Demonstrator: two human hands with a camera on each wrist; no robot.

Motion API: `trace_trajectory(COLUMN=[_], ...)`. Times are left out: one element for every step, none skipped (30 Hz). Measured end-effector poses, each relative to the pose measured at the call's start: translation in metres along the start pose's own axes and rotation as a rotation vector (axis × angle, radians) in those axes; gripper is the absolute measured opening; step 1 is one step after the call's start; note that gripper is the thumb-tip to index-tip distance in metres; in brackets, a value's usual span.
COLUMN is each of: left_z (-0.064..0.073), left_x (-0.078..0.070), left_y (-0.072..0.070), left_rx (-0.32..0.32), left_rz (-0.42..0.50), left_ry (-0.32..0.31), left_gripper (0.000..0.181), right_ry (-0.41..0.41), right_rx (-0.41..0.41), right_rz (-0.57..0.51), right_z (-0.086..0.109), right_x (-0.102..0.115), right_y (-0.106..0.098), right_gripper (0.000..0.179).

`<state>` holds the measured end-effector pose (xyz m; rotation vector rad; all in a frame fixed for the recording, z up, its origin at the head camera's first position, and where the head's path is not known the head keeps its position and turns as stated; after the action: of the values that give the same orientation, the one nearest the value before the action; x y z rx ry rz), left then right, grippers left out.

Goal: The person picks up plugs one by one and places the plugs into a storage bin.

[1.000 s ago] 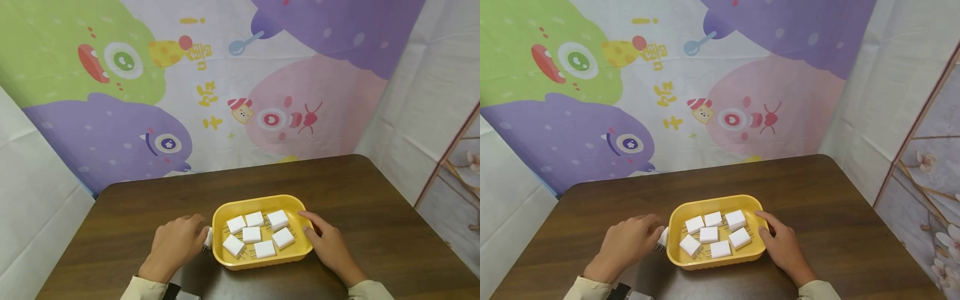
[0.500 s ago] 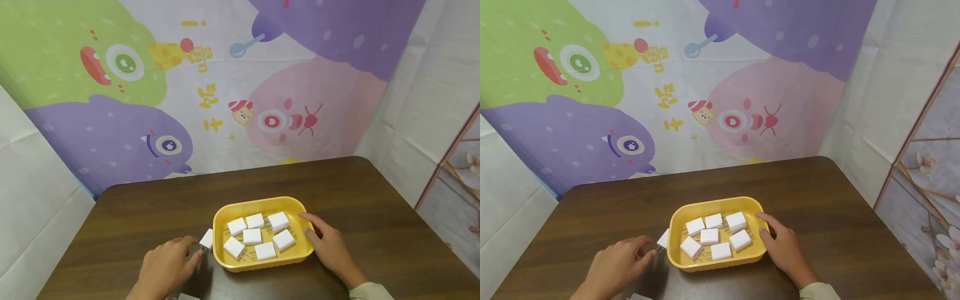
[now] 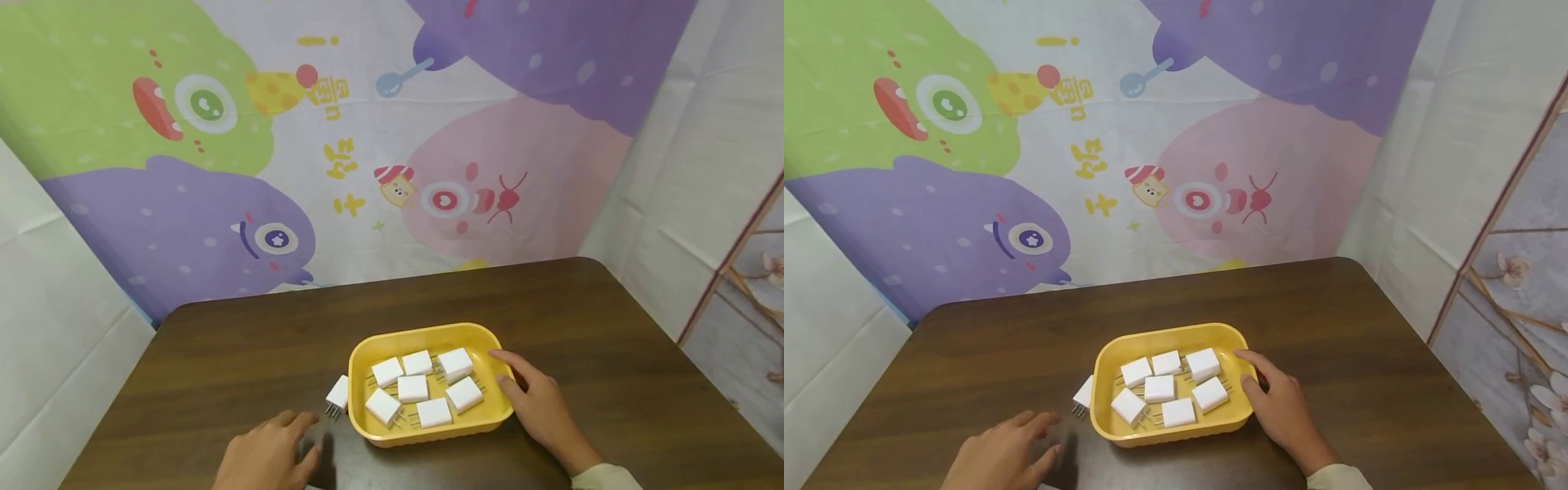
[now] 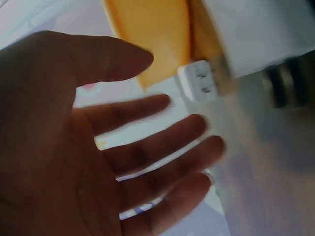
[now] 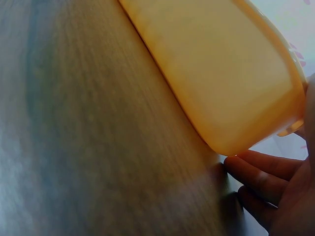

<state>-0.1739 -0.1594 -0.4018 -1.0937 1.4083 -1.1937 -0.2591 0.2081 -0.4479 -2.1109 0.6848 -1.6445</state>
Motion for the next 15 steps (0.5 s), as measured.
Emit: trace_trajectory(left_z=[0.002,0.004,0.006,0.007,0.009,0.01,0.011,0.012,0.013,0.014,0.014,0.015,0.015,0.016,0.017], left_x=[-0.001,-0.002,-0.004,-0.005,-0.006,-0.007,-0.007,-0.007,-0.005,-0.003,0.0,0.003,0.005,0.008,0.01], left_y=[0.001,0.003,0.006,0.009,0.011,0.013,0.015,0.017,0.019,0.021,0.023,0.024,0.026,0.028,0.03], left_rx=[-0.004,-0.002,0.005,0.007,0.017,0.024,0.028,0.04,0.055,0.071,0.087,0.105,0.12,0.14,0.157], left_rz=[-0.004,-0.006,-0.003,0.001,0.008,0.015,0.02,0.022,0.026,0.028,0.03,0.036,0.042,0.047,0.057], left_ry=[0.025,0.05,0.075,0.096,0.11,0.122,0.13,0.13,0.125,0.109,0.092,0.076,0.063,0.058,0.065], left_gripper=[0.038,0.039,0.039,0.038,0.037,0.035,0.032,0.031,0.029,0.028,0.028,0.029,0.03,0.033,0.037], right_ry=[-0.004,-0.006,-0.008,-0.008,-0.007,-0.005,-0.002,0.001,0.003,0.004,0.003,0.004,0.003,0.004,0.004], right_rx=[-0.002,-0.004,-0.006,-0.006,-0.006,-0.002,-0.001,0.003,0.007,0.009,0.013,0.014,0.013,0.013,0.013], right_rz=[-0.003,-0.006,-0.007,-0.007,-0.008,-0.011,-0.009,-0.009,-0.009,-0.007,-0.006,-0.005,0.0,0.0,0.001], right_z=[0.0,0.0,0.0,0.0,0.0,0.0,0.0,0.0,-0.001,-0.001,0.0,0.0,0.0,0.0,0.0], right_x=[0.0,0.0,0.0,0.0,0.0,0.0,0.0,0.0,0.0,0.0,0.0,0.001,0.001,0.0,0.0], right_y=[0.0,-0.001,-0.001,-0.001,-0.002,-0.002,-0.002,-0.001,-0.001,-0.001,0.0,0.0,0.0,0.0,0.0], right_gripper=[0.035,0.034,0.034,0.034,0.034,0.034,0.034,0.034,0.034,0.034,0.034,0.034,0.034,0.034,0.034])
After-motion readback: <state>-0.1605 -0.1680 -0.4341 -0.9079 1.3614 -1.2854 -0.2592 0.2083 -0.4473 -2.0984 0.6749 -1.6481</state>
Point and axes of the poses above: each hand's wrist, its own z-axis away from the middle knuckle, its own y-axis out of the palm, x = y × z, the point moved 8 cm from there along -z, towards the middle knuckle, and after that the axes turned 4 degrees about -x, right-handed, at the moved point
